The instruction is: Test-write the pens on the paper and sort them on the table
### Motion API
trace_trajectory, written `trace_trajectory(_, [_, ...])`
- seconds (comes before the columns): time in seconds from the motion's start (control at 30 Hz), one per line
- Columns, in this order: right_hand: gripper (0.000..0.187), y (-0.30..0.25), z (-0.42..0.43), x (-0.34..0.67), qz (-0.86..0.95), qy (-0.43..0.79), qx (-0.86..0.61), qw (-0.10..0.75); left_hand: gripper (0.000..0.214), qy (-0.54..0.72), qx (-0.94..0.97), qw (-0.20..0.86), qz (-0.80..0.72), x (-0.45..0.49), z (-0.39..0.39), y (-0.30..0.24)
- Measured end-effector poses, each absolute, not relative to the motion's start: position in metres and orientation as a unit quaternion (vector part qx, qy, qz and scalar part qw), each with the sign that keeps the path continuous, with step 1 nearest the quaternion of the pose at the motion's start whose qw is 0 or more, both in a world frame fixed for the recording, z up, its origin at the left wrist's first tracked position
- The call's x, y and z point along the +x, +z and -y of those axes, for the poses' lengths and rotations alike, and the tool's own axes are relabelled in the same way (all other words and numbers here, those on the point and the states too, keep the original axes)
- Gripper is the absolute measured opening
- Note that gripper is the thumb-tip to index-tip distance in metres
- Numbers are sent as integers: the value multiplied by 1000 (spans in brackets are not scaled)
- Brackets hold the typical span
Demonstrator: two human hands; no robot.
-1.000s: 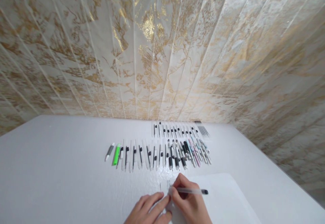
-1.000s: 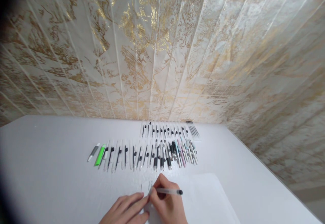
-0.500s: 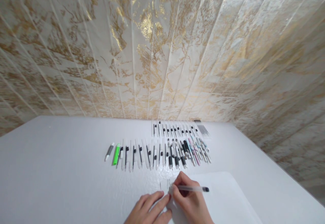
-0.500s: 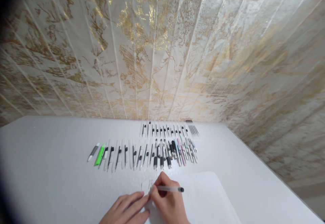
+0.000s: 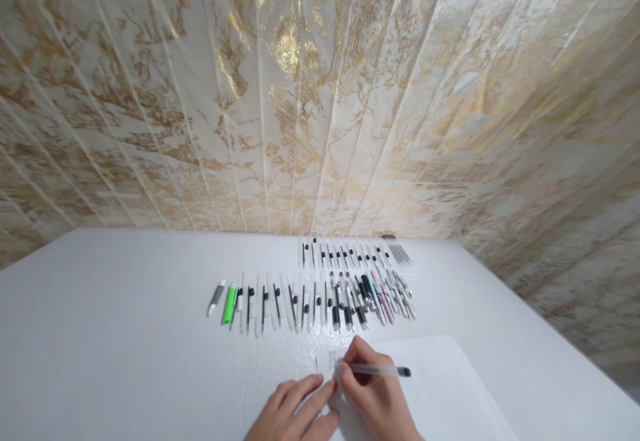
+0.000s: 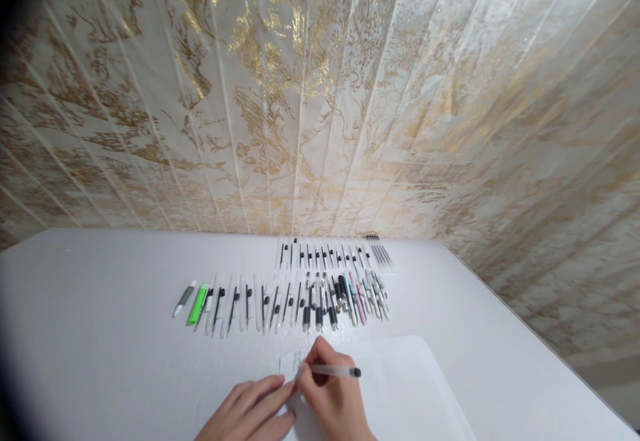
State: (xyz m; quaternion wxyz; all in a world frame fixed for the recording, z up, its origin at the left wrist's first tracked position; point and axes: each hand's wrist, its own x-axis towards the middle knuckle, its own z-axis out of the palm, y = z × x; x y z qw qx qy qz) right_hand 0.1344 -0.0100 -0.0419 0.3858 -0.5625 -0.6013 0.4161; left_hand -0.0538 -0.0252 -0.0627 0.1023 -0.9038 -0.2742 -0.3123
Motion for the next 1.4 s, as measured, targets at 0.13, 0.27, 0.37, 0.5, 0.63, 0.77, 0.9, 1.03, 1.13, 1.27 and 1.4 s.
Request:
trace_trajectory(0.13, [19,-41,11,133,604,416,-561,384,20,-308,-904,98,279,-54,25,-61])
trace_trajectory(0.27, [19,-43,11,133,601,415,-565,384,20,-290,-911,104,275,-55,24,-58])
trace_trajectory(0.37, [21,-46,10,136,591,416,-562,402,20,-273,-918,107,265,-54,24,-62])
trace_trajectory(0.5, [21,-36,10,142,521,408,-558,501,22,-331,-895,7,298,-50,29,-71])
trace_trajectory(0.63, [22,-5,20,137,525,428,-498,541,31,-388,-794,-268,383,-50,34,-62])
trace_trajectory(0.77, [18,14,35,122,612,451,-453,466,41,-372,-700,-446,415,-54,34,-40])
trace_trajectory(0.9, [7,13,39,112,679,407,-454,409,53,-369,-664,-493,425,-54,37,-30])
trace_trajectory(1.03, [5,7,35,110,720,384,-442,372,66,-373,-643,-525,414,-51,39,-34])
trace_trajectory(1.13, [11,0,32,108,749,357,-453,325,71,-387,-626,-558,384,-50,38,-42])
trace_trajectory(1.27, [15,-9,31,96,796,280,-448,295,76,-405,-582,-616,344,-53,36,-53])
trace_trajectory(1.4, [5,-2,23,92,797,279,-431,319,68,-392,-596,-597,367,-58,34,-59])
